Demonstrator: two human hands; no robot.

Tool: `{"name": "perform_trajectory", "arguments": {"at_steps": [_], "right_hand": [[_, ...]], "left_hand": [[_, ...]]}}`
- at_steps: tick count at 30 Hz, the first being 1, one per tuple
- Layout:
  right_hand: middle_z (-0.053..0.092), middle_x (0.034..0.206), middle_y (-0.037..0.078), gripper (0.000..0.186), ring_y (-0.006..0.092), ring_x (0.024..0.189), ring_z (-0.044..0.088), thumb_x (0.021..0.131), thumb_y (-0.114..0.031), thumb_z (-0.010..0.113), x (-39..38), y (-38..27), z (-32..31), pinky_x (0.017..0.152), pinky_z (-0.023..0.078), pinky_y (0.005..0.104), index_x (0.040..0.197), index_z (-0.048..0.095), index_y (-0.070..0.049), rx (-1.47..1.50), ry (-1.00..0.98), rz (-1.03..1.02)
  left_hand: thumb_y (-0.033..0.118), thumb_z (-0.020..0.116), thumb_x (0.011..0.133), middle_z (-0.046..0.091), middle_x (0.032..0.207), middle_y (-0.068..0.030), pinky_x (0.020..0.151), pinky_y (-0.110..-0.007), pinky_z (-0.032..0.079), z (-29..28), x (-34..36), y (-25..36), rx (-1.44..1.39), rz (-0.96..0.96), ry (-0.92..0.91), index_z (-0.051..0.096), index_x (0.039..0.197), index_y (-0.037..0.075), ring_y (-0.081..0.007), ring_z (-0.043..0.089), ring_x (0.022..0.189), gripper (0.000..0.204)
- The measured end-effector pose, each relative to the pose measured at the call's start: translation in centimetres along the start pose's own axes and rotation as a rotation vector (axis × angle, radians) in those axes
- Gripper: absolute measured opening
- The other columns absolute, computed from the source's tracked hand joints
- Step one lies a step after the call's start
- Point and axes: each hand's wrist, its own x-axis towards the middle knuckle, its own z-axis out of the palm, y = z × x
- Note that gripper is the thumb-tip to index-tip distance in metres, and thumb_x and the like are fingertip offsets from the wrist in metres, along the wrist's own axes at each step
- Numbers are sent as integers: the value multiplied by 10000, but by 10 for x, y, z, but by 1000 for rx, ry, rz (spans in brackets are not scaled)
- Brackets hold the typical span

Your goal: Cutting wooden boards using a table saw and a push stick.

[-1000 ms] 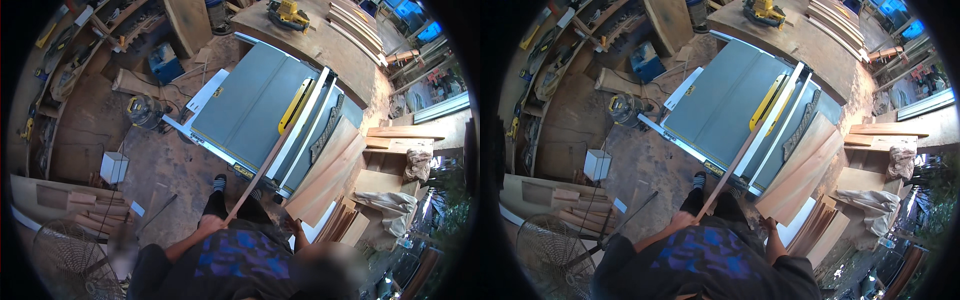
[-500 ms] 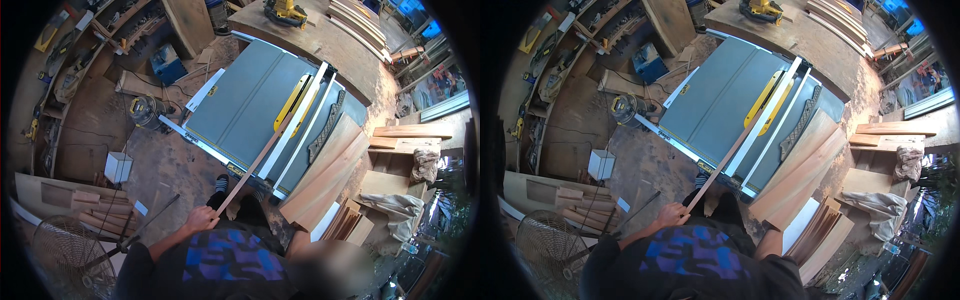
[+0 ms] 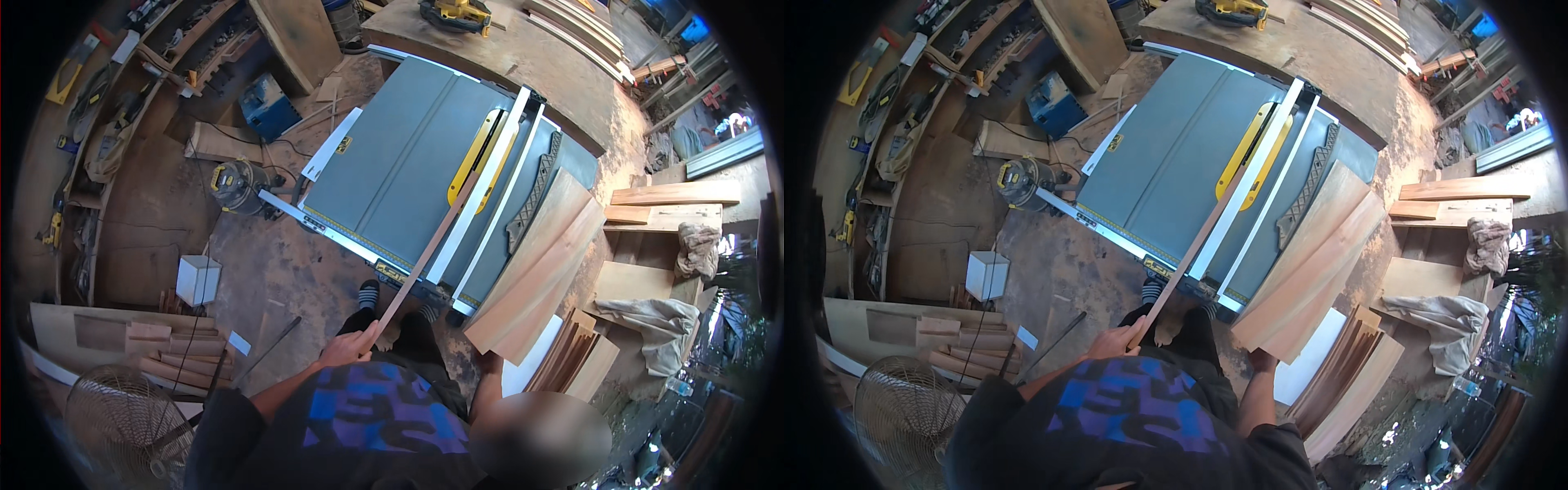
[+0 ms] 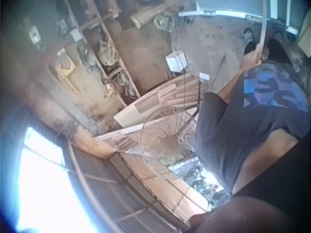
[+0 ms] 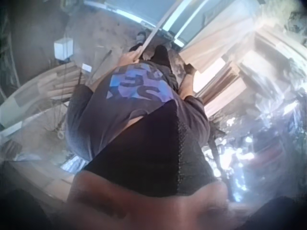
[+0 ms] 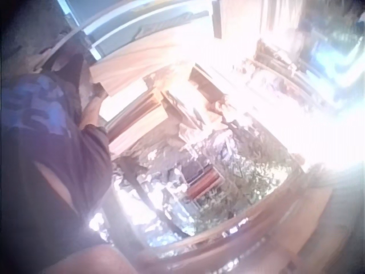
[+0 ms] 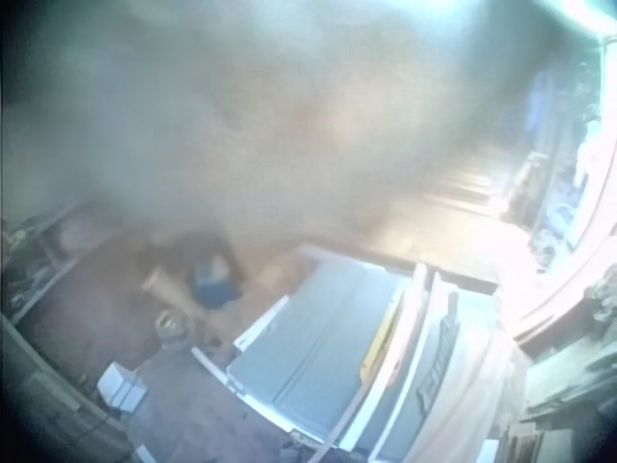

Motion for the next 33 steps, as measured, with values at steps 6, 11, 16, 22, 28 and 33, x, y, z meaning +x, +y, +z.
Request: {"name": "perform_trajectory", "arguments": {"at_steps": [6, 11, 16, 22, 28, 33], "right_hand": [[691, 1388, 163, 441, 334, 1164, 702, 1011, -360, 607, -55, -3, 139, 927, 566, 507, 1366, 667, -106, -1262, -201, 454], [740, 1015, 171, 191, 330, 985, 707, 919, -142, 670, -126, -65, 321, 905, 565, 434, 1054, 760, -42, -1566, -447, -396], [676, 801, 128, 54, 334, 810, 661, 869, -107, 715, -55, -114, 454, 925, 523, 449, 837, 721, -64, -1540, -250, -1537], [637, 719, 93, 146, 286, 787, 635, 789, -78, 733, -7, -124, 423, 864, 521, 436, 685, 634, -46, -1713, -542, -1415], [624, 759, 98, 100, 283, 801, 633, 741, -43, 716, -8, -104, 418, 949, 539, 427, 696, 627, -50, -1655, -475, -1527], [633, 767, 97, 122, 291, 761, 626, 792, -62, 733, -16, -101, 417, 807, 555, 409, 724, 633, -46, -1662, -300, -1403]], "left_hand": [[164, 746, 898, 644, 1069, -213, 833, -490, 533, -4, -3, -9, -149, 98, 31, 311, 1645, 38, -424, 658, 979, 874], [130, 745, 896, 660, 1091, -220, 834, -492, 537, -4, -1, -21, -160, 141, 33, 313, 1637, 15, -426, 669, 997, 865], [202, 745, 877, 700, 1035, -191, 754, -479, 575, 2, -5, -20, -128, 149, 125, 373, 1604, -4, -394, 715, 912, 842], [299, 756, 910, 695, 1064, -208, 805, -471, 559, -6, -7, -35, -133, 77, -5, 379, 1626, 69, -404, 699, 941, 842], [363, 774, 921, 699, 1022, -178, 778, -473, 556, -13, -2, -28, -160, 92, -27, 377, 1624, 66, -366, 708, 908, 860], [421, 811, 877, 694, 1059, -169, 824, -476, 548, -41, 42, 10, -108, 121, -113, 456, 1572, 50, -356, 691, 935, 865]]}}
